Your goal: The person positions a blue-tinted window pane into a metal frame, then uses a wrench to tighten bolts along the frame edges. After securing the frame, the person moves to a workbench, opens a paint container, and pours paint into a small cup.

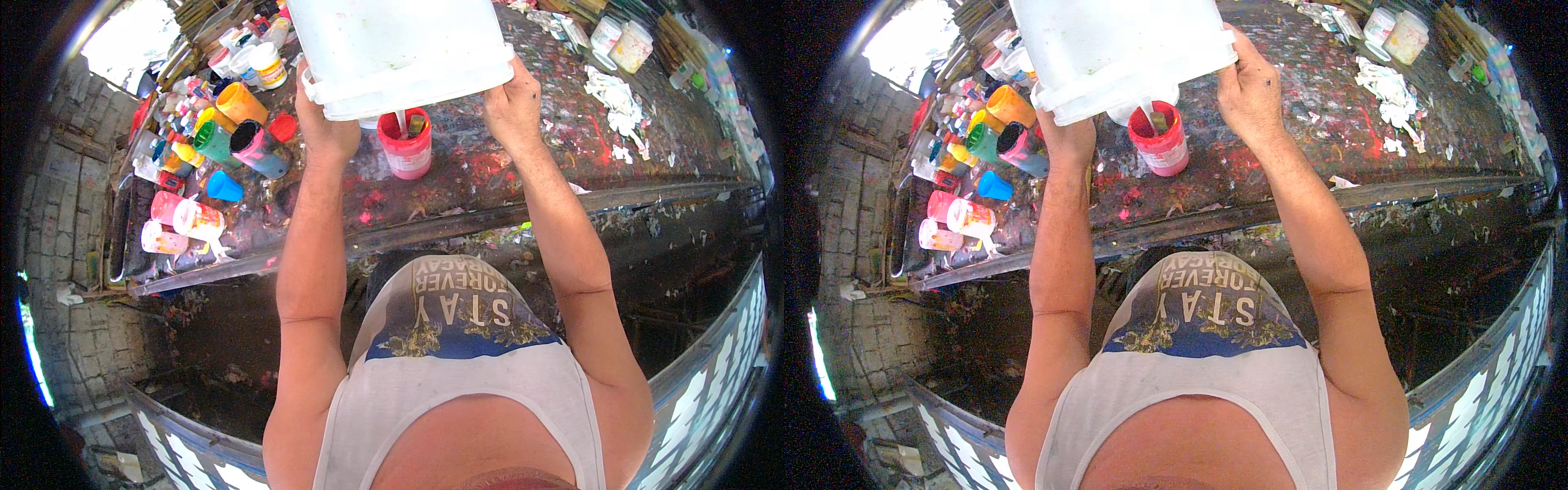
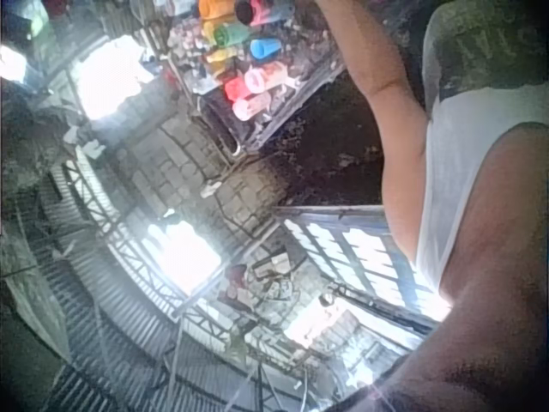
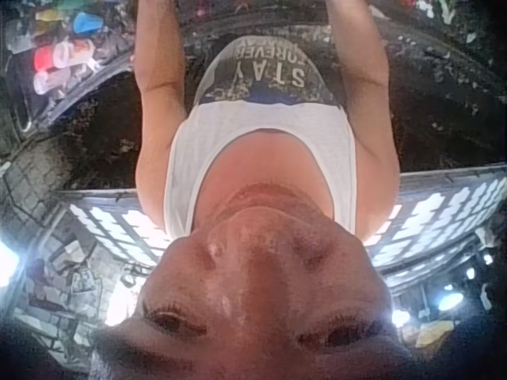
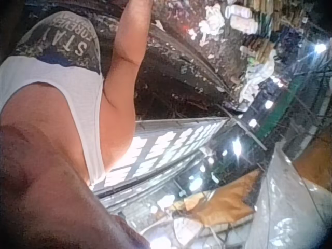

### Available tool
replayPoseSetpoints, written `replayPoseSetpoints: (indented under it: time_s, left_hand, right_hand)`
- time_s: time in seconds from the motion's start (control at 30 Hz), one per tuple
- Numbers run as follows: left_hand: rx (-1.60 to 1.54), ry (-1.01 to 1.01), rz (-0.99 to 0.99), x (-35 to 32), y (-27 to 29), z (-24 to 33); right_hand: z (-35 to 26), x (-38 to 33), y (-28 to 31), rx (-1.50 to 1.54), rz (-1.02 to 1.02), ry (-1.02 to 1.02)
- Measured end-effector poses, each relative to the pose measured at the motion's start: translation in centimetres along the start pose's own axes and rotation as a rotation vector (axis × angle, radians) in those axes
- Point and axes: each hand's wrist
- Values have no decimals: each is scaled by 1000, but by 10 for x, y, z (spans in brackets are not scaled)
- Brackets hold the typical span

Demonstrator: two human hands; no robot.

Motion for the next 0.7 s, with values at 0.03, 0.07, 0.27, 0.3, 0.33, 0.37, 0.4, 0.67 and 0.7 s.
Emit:
replayPoseSetpoints:
  time_s: [0.03,0.07,0.27,0.3,0.33,0.37,0.4,0.67,0.7]
  left_hand:
    - [-6,-4,7,0,-1,0]
    - [-13,-8,13,0,-1,-1]
    - [-58,34,25,0,-2,0]
    - [-66,51,27,0,-2,0]
    - [-68,48,30,0,-2,0]
    - [-70,46,33,0,-1,0]
    - [-61,13,30,1,-1,0]
    - [-25,-48,26,5,1,-4]
    - [-4,-79,27,5,2,-4]
  right_hand:
    - [0,0,0,-2,2,5]
    - [0,0,0,-4,4,10]
    - [-2,2,-1,-9,11,32]
    - [-3,2,-1,-12,14,39]
    - [-3,3,-1,-18,14,42]
    - [-4,3,-2,-17,21,53]
    - [-4,3,-2,-18,25,60]
    - [-1,4,-7,16,21,40]
    - [0,4,-8,20,21,34]
Point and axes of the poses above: each hand's wrist, its own x-axis towards the middle knuckle, its own y-axis out of the back of the hand, z = x × y, and after that the axes turned 9 degrees about -x, right-handed
